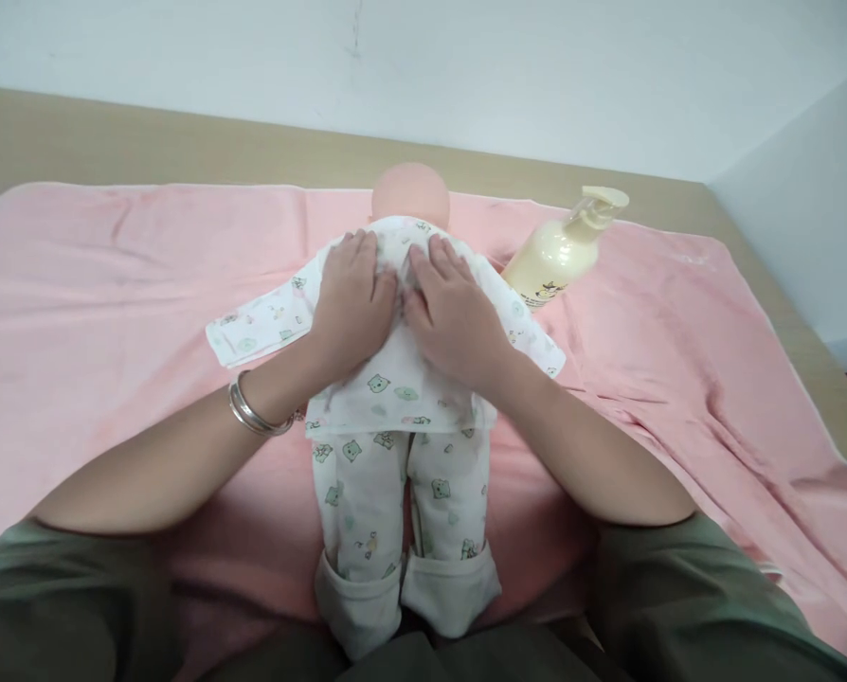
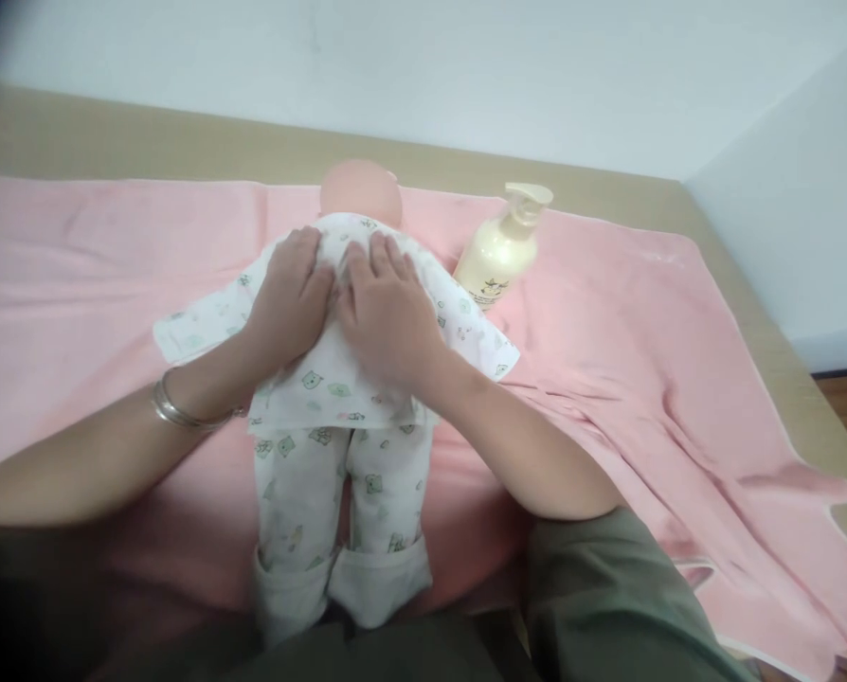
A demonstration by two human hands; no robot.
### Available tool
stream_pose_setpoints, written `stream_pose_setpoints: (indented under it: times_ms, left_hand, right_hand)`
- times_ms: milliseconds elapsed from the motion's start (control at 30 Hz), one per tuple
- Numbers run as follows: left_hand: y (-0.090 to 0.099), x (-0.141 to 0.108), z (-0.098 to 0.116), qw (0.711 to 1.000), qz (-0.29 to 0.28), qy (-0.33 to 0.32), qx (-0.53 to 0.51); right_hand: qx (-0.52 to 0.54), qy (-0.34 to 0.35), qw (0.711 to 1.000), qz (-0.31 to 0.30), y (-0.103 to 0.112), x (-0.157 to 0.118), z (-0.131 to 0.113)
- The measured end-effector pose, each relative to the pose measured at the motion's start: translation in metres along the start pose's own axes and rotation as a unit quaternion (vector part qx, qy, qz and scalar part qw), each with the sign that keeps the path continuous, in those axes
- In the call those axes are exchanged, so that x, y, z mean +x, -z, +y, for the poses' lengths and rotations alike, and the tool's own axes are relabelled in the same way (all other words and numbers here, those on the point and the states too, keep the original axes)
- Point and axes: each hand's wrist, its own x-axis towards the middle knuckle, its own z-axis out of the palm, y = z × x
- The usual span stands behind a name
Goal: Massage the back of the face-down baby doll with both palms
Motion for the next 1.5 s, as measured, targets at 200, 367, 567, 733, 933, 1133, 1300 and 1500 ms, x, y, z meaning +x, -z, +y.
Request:
stream_pose_setpoints:
  times_ms: [200, 367, 567, 733, 933, 1133, 1300, 1500]
  left_hand:
    - [0.001, -0.014, 0.023, 0.998, -0.012, -0.022, 0.056]
    - [-0.001, 0.003, 0.000, 1.000, -0.008, 0.002, 0.000]
    - [-0.003, 0.008, -0.008, 1.000, 0.014, 0.002, -0.024]
    - [0.005, -0.013, 0.026, 0.998, -0.037, 0.033, 0.040]
    - [0.006, -0.012, 0.027, 0.998, -0.051, 0.039, 0.009]
    - [0.001, 0.004, -0.001, 0.998, -0.004, 0.011, -0.063]
    - [-0.003, 0.000, -0.004, 0.997, 0.031, 0.002, -0.066]
    - [-0.009, -0.003, -0.005, 0.999, 0.028, 0.001, -0.033]
  right_hand:
    - [0.029, -0.033, 0.999, 0.006, -0.003, 0.023, 0.019]
    - [-0.015, -0.023, 0.999, 0.032, -0.008, 0.000, -0.001]
    - [-0.077, 0.018, 0.996, 0.032, -0.002, -0.014, -0.016]
    - [-0.012, -0.017, 0.999, -0.026, 0.006, 0.012, 0.006]
    - [0.009, -0.027, 1.000, -0.010, 0.002, 0.021, 0.016]
    - [-0.039, -0.010, 0.998, 0.038, -0.009, -0.009, -0.010]
    - [-0.025, 0.015, 0.999, 0.032, -0.010, -0.015, -0.015]
    - [0.033, -0.003, 0.999, 0.014, -0.007, 0.020, 0.019]
